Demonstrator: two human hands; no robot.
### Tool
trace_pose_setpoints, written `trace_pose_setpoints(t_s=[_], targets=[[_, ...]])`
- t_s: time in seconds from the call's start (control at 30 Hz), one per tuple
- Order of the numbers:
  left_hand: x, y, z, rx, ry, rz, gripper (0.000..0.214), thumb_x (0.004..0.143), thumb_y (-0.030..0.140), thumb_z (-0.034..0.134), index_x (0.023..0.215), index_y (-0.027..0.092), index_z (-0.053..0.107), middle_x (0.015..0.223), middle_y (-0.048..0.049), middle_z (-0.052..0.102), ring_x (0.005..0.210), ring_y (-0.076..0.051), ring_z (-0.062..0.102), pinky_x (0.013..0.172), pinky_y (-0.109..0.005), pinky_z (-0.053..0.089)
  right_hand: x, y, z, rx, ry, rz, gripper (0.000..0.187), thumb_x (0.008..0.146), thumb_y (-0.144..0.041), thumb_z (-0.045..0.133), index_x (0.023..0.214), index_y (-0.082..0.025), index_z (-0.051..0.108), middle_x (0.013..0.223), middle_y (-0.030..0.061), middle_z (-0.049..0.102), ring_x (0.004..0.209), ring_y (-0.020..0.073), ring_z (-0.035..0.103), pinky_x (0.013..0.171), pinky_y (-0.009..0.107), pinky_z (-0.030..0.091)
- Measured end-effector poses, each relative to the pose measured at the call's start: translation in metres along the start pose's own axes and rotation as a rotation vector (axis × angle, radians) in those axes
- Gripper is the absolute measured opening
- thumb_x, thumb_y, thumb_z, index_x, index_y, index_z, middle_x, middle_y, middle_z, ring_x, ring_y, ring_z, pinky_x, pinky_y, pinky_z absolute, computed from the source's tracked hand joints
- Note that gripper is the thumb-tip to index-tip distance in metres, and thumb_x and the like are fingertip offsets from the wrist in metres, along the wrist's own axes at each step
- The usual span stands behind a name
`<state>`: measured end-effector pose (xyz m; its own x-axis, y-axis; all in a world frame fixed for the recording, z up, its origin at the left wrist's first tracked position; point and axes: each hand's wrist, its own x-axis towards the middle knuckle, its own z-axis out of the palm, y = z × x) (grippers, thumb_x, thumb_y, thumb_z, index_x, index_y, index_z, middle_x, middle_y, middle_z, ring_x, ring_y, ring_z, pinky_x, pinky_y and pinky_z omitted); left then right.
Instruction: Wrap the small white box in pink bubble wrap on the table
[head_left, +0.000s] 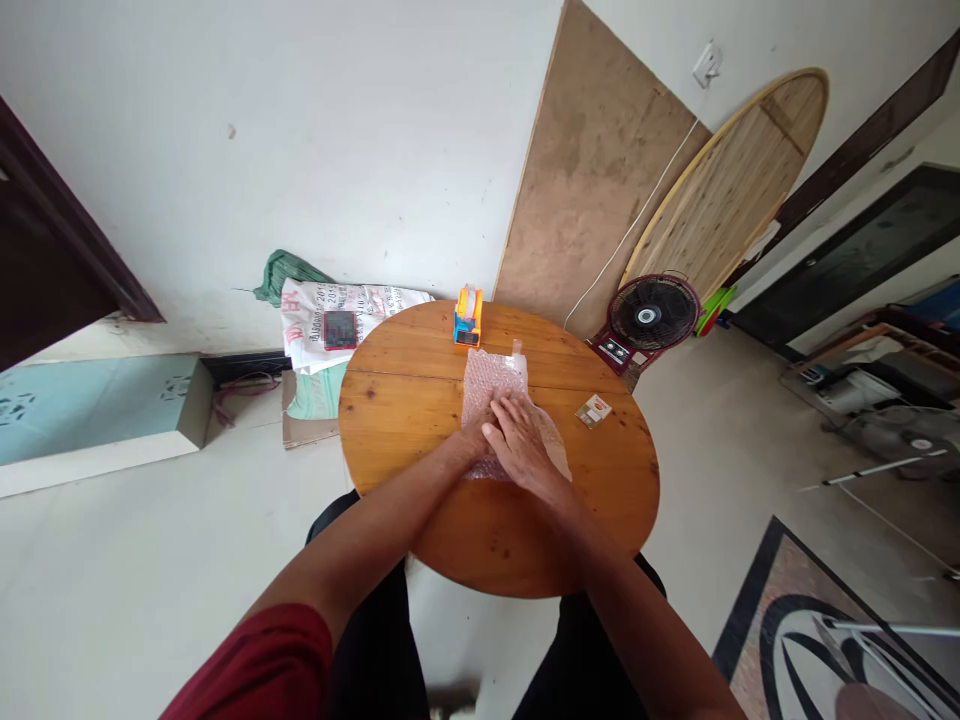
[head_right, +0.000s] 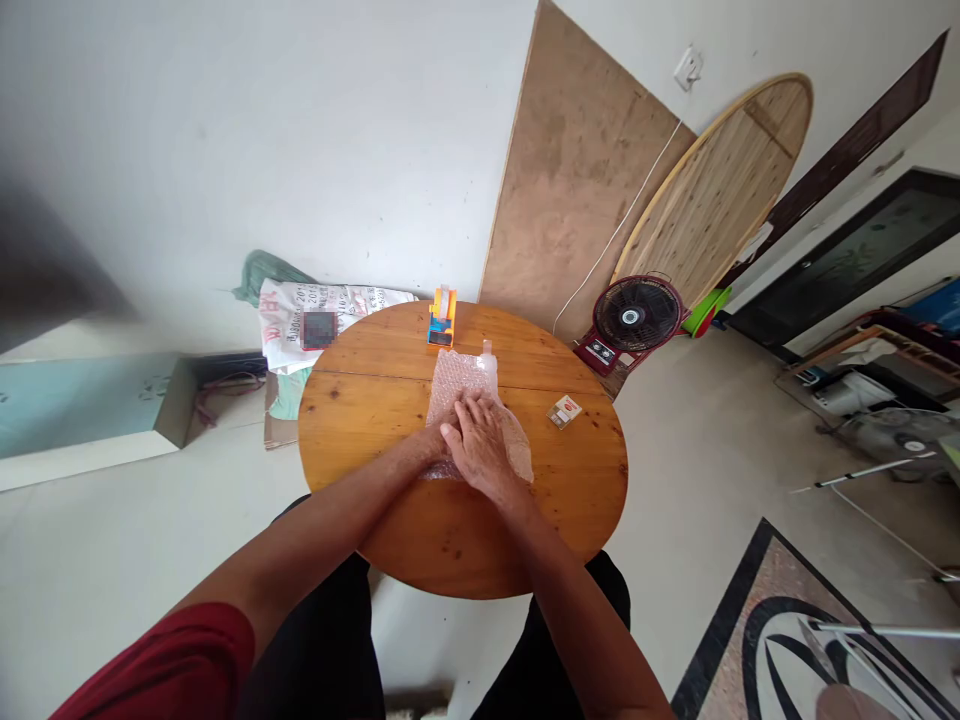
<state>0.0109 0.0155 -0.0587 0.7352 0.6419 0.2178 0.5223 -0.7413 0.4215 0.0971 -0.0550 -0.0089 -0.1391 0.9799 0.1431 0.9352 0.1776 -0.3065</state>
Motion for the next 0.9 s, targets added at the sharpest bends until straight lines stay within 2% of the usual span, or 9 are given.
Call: trace_pose_setpoints(t_s=[0.1,0.17,0.27,0.33,0.53,0.63,0.73,0.83,0.9], targets=[[-0.002,0.006,-0.010,0.068,-0.073,0.069,0.074,0.080,0.048,0.062,0.148,0.025,0.041,0.159,-0.0075,0.032,0.151,-0.035,0.011,0.120,-0.058,-0.005,0.024,0.018,0.002,-0.056,0.014,0.043,0.051,0.099,-0.037,0.032,0.141,-0.014,0.050,0.150,0.0123,0.045,0.141,0.0238,0.038,0.119,0.041,0.027],[-0.003,0.011,-0.017,0.095,-0.081,0.075,0.084,0.079,0.060,0.058,0.150,0.021,0.037,0.159,-0.0125,0.030,0.150,-0.040,0.010,0.118,-0.062,-0.005,0.035,0.035,0.001,-0.074,0.054,0.099,0.050,0.100,-0.034,0.026,0.140,-0.016,0.051,0.150,0.0100,0.046,0.142,0.0206,0.035,0.119,0.039,0.026],[-0.003,0.016,-0.025,0.090,-0.115,0.057,0.094,0.076,0.073,0.054,0.151,0.020,0.035,0.160,-0.0175,0.026,0.148,-0.044,0.014,0.116,-0.066,0.001,0.043,0.062,0.000,-0.139,0.116,0.352,0.052,0.101,-0.038,0.025,0.146,-0.018,0.044,0.156,0.0084,0.037,0.146,0.0248,0.028,0.119,0.047,0.023],[-0.004,0.018,-0.028,0.088,-0.136,0.049,0.096,0.075,0.077,0.052,0.151,0.021,0.034,0.161,-0.0186,0.023,0.148,-0.045,0.013,0.115,-0.067,0.002,0.044,0.074,0.001,-0.154,0.099,0.398,0.053,0.101,-0.038,0.024,0.145,-0.018,0.045,0.156,0.0089,0.038,0.146,0.0268,0.029,0.118,0.050,0.022],[-0.008,0.019,-0.032,0.065,-0.142,0.035,0.092,0.076,0.078,0.048,0.149,0.023,0.037,0.161,-0.0165,0.023,0.148,-0.044,0.013,0.115,-0.067,0.003,0.044,0.079,0.007,-0.184,0.073,0.419,0.052,0.102,-0.040,0.024,0.145,-0.022,0.045,0.157,0.0041,0.036,0.146,0.0235,0.029,0.120,0.045,0.021],[-0.009,0.016,-0.033,0.026,-0.111,0.048,0.084,0.080,0.076,0.046,0.145,0.023,0.043,0.159,-0.0159,0.028,0.148,-0.043,0.016,0.116,-0.065,0.006,0.046,0.079,0.003,-0.195,0.063,0.415,0.051,0.101,-0.040,0.024,0.143,-0.022,0.047,0.156,0.0054,0.038,0.144,0.0243,0.032,0.119,0.047,0.023],[-0.009,0.013,-0.035,-0.019,-0.069,0.035,0.065,0.089,0.067,0.041,0.135,0.024,0.055,0.152,-0.0126,0.042,0.146,-0.038,0.026,0.116,-0.062,0.012,0.046,0.082,-0.007,-0.197,0.043,0.373,0.049,0.101,-0.039,0.027,0.140,-0.022,0.051,0.152,0.0082,0.043,0.139,0.0261,0.040,0.114,0.049,0.030],[-0.008,0.010,-0.038,-0.022,0.002,0.004,0.050,0.095,0.055,0.037,0.121,0.022,0.064,0.134,-0.0100,0.060,0.137,-0.031,0.042,0.116,-0.056,0.020,0.043,0.089,-0.017,-0.184,0.019,0.299,0.045,0.099,-0.038,0.031,0.135,-0.025,0.056,0.148,0.0066,0.050,0.133,0.0257,0.047,0.111,0.049,0.035],[-0.008,0.008,-0.039,0.012,0.040,-0.017,0.047,0.096,0.051,0.038,0.117,0.020,0.066,0.128,-0.0114,0.063,0.131,-0.029,0.047,0.115,-0.054,0.022,0.039,0.093,-0.018,-0.171,0.024,0.265,0.044,0.099,-0.036,0.032,0.135,-0.026,0.055,0.148,0.0055,0.049,0.133,0.0255,0.046,0.111,0.048,0.034]])
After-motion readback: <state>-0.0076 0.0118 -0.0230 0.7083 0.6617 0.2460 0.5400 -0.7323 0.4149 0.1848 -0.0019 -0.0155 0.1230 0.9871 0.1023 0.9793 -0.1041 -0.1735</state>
